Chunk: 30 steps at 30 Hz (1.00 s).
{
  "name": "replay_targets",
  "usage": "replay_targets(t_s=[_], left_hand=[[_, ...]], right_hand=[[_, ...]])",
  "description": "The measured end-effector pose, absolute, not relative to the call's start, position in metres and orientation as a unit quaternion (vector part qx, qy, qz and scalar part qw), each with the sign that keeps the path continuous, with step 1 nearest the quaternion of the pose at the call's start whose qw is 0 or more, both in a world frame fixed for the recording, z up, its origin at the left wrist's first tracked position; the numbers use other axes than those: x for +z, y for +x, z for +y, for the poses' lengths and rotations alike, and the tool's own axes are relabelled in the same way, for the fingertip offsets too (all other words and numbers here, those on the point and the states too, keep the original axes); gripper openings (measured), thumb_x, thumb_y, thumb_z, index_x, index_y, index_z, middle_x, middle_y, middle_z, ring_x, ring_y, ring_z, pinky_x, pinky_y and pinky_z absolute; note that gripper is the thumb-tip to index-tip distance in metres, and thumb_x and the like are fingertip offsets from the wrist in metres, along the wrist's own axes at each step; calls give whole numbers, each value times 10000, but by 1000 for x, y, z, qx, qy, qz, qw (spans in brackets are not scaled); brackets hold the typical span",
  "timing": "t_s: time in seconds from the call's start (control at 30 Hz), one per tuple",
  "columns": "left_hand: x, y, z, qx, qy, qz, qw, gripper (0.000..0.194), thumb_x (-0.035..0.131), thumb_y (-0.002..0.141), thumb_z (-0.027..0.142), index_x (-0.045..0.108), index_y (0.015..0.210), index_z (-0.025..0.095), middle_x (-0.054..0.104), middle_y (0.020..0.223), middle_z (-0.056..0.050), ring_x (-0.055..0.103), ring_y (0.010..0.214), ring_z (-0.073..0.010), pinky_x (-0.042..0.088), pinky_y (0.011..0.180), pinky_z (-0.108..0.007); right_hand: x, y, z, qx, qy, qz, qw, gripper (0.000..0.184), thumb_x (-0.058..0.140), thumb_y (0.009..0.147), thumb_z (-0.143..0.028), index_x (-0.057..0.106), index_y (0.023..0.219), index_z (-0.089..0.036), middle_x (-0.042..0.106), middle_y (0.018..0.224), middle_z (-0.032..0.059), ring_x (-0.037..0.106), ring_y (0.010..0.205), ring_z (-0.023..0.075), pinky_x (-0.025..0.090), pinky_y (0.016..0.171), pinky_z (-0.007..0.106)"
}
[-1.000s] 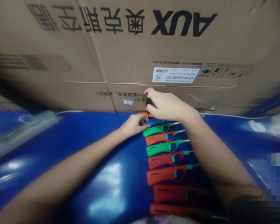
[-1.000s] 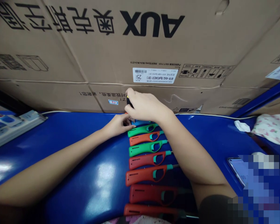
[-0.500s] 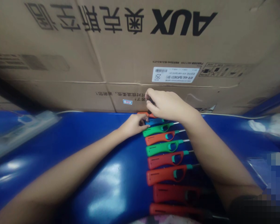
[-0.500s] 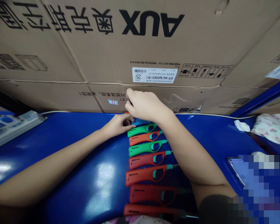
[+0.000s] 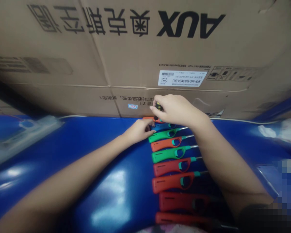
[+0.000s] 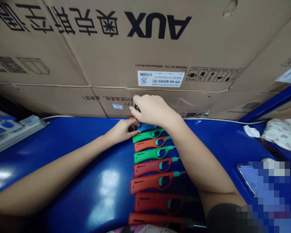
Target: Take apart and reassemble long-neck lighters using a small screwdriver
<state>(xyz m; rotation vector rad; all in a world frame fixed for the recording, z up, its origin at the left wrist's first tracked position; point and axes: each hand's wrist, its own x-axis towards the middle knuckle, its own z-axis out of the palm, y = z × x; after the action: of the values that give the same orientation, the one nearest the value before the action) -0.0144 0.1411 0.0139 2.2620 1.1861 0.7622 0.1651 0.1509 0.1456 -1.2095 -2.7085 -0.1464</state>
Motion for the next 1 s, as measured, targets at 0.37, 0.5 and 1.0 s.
replay_targets(t_s=[0.37, 0.5, 1.0], left_hand=[[16, -14, 141, 279, 827, 430, 230, 132, 682, 846, 233, 619, 939, 164, 663, 736, -3, 644, 642, -157, 470, 612, -251], [15, -14, 141, 282, 826, 428, 236, 135, 681, 849, 234, 619, 945, 163, 667, 751, -7, 645, 643, -156, 476, 615, -252], [15, -14, 141, 277, 820, 444, 230, 180, 698, 845, 235, 612, 984, 157, 681, 745, -15, 655, 643, -168, 476, 612, -258]], right_hand=[[146, 165, 151, -46, -408, -907, 94, 274, 395, 935, -273, 597, 1080, -158, 726, 988, 109, 650, 800, 234, 336, 606, 318], [145, 166, 153, -70, -405, -907, 91, 274, 396, 936, -328, 612, 998, -171, 725, 919, 105, 648, 774, 252, 311, 587, 325], [146, 166, 151, -66, -419, -901, 89, 355, 432, 933, -389, 636, 1073, -134, 740, 991, 142, 675, 842, 281, 385, 643, 335]])
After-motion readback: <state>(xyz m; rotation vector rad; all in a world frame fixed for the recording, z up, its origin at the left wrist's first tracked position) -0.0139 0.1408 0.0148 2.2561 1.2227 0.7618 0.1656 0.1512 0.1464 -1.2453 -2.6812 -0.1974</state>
